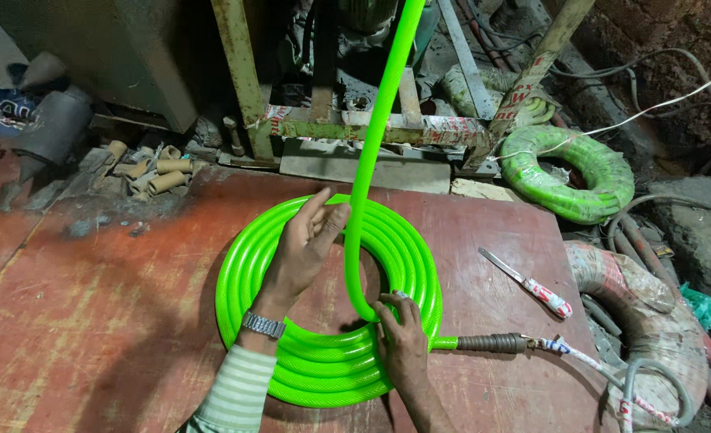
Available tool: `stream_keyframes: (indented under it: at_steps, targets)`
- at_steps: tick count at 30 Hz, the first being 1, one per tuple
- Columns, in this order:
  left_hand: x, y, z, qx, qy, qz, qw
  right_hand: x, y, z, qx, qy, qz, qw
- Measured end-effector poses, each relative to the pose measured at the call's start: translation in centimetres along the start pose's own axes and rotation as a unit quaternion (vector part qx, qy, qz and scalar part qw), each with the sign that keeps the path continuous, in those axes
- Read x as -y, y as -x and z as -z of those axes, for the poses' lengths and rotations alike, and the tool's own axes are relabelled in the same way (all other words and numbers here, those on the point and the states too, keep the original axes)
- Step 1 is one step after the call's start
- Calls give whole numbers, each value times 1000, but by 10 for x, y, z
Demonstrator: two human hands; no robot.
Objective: The person coils a green hose on a wooden surface by hand, using their hands to guide and stack the loops one at a time.
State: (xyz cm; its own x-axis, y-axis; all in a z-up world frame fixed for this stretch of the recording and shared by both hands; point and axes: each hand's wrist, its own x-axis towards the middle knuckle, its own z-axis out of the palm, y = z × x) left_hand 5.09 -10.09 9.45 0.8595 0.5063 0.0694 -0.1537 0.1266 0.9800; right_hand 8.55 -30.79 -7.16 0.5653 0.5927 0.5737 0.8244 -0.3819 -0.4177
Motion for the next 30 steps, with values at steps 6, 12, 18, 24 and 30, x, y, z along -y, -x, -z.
stream_keyframes:
  at_steps: [6, 12, 18, 24, 30]
  targets:
    - [-18, 19, 5, -3, -67, 14, 998, 3, -2, 1, -7, -1, -5, 1000]
    - [-14, 29, 41, -38, -242, -18, 969, 4, -3, 3, -13, -9, -51, 999]
    - [-35, 45, 60, -32, -286, -5, 958, -4, 1, -2, -9, -19, -87, 996]
    - [-8, 45, 76, -26, -224, -33, 974, -13, 3, 2, -19, -101, -131, 986]
    - [-1, 54, 84, -10, -213, 11, 977, -27, 0, 3, -61, -117, -166, 977]
